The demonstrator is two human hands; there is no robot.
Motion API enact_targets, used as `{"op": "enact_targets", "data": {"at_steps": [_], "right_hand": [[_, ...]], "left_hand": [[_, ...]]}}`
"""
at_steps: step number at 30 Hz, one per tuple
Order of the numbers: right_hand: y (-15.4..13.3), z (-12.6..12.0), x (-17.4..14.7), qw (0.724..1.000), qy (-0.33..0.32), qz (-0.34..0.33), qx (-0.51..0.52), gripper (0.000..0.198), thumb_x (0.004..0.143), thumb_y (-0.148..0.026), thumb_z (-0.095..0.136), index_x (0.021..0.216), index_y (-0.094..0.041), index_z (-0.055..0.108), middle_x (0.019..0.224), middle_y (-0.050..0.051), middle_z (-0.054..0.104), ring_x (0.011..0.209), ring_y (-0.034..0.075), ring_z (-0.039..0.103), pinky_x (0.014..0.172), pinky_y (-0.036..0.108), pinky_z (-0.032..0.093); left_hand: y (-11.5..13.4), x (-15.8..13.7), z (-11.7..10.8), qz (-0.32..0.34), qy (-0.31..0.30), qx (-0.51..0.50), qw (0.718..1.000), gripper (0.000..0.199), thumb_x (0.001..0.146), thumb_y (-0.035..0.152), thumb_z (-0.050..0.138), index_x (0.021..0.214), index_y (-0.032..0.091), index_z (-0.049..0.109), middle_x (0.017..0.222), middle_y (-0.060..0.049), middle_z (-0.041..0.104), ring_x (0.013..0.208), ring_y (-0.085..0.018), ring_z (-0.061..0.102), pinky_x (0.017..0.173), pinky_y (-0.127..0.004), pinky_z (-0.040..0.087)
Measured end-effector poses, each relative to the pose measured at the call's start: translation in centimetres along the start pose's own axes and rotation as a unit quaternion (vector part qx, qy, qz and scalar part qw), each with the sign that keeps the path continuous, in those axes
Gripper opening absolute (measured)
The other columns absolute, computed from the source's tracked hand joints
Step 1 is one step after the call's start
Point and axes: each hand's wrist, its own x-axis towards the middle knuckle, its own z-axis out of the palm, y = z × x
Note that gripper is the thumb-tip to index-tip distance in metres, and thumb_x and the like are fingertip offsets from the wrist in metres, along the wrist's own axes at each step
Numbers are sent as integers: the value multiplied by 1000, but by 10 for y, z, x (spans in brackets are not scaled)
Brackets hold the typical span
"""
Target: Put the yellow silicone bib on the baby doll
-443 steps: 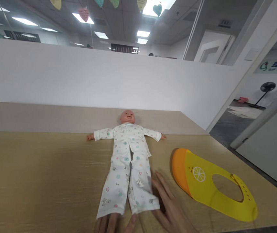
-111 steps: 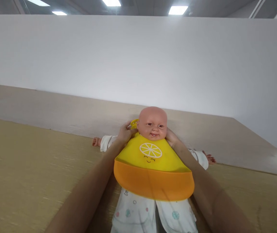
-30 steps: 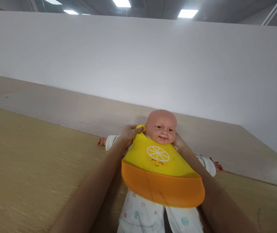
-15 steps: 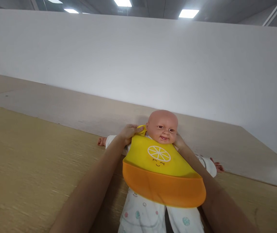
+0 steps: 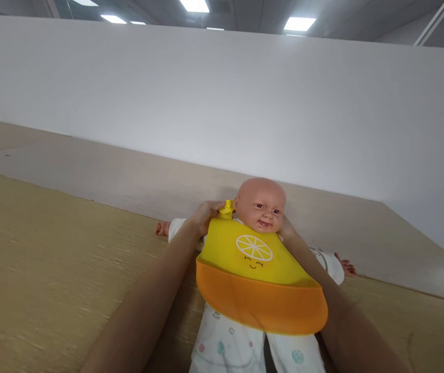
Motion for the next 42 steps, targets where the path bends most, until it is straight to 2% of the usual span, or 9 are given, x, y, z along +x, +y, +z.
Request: {"op": "enact_targets", "data": {"at_steps": [5,14,19,22,28,30,33,39,42], "right_hand": [[1,-2,2,1000,-9,6,-16,28,38,-28,74,61,-19,63,66,3,67,83,24,62,71,34,52],[-2,-1,0,998,-31,53,-6,17,52,-27,63,67,-19,62,74,6,68,80,23,63,71,33,52],[-1,-1,0,998,-34,54,-3,21,47,-26,65,67,-19,62,72,5,68,74,22,63,66,32,52],[-1,1,0,998,-36,49,-9,24,45,-27,67,67,-19,61,73,5,68,79,24,64,70,34,52],[1,0,2,998,-35,47,-13,28,47,-33,70,68,-18,61,74,7,69,89,27,64,75,38,53],[1,-1,2,999,-25,45,-17,29,44,-33,71,67,-18,61,72,6,68,85,27,64,73,37,53],[2,-2,3,999,-11,39,-16,29,41,-31,73,66,-19,62,71,3,68,76,23,64,67,32,53],[1,-3,2,999,-18,35,-28,32,43,-36,73,67,-19,62,69,3,68,66,21,61,65,34,50],[-1,-2,2,999,-7,22,-38,31,42,-35,74,65,-19,61,68,3,67,66,20,60,64,33,49]], "left_hand": [[3,1,3,-14,8,21,1000,23,75,23,53,90,9,64,76,-10,68,65,-19,64,67,-28,51],[11,-5,9,43,8,201,979,27,67,36,68,64,11,58,60,-4,59,46,-11,51,45,-21,39],[12,-5,8,42,78,282,955,27,59,33,74,64,11,59,58,-2,59,44,-9,49,45,-20,37],[13,-3,4,37,137,385,912,21,58,27,74,62,12,61,55,-1,57,46,-10,50,46,-21,36],[20,-6,7,40,199,621,757,20,61,27,72,53,13,59,46,1,48,45,-10,45,42,-21,26],[22,-7,7,43,201,646,735,26,62,29,72,48,14,56,44,2,46,44,-10,44,41,-21,25],[23,-7,3,42,193,623,757,28,65,28,71,47,14,53,43,2,44,42,-8,40,41,-21,23],[22,-3,-7,83,119,392,908,33,53,37,79,59,11,60,50,2,52,44,-8,44,45,-20,31],[21,-3,-8,123,69,284,948,40,46,40,83,65,10,63,58,-1,59,50,-9,50,49,-20,37]]}}
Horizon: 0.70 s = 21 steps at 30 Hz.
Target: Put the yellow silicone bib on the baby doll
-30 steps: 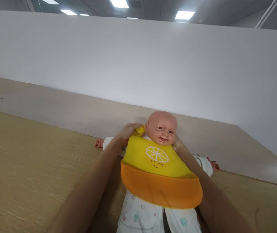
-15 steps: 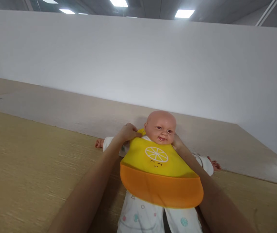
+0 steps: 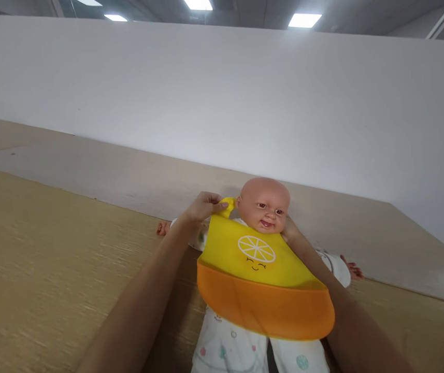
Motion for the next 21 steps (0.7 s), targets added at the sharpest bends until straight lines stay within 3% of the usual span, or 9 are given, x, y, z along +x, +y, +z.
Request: {"op": "enact_targets", "data": {"at_steps": [4,11,14,21], "right_hand": [[-1,-1,3,1000,3,-21,-3,25,47,-32,75,65,-21,61,75,4,68,77,22,62,67,32,51],[2,-4,7,1000,-17,-19,-17,29,45,-36,76,65,-20,60,76,6,68,84,25,62,74,36,51],[-1,-1,4,1000,-28,-9,-6,31,46,-40,73,65,-19,61,75,6,68,87,26,62,74,36,51],[-11,6,-6,998,-52,42,14,24,46,-31,68,65,-17,63,71,5,68,79,25,63,67,32,52]], "left_hand": [[-2,0,3,32,-16,-103,994,39,46,37,85,69,10,66,64,-3,63,57,-10,55,57,-21,42],[-2,-1,6,28,-20,-139,990,31,47,28,83,65,10,65,63,-3,63,58,-10,56,61,-22,44],[2,-1,8,28,-5,-98,995,27,52,28,79,67,10,65,63,-3,62,57,-11,56,57,-20,43],[10,1,18,53,93,69,992,21,63,25,61,79,12,66,60,0,61,51,-11,53,50,-19,39]]}}
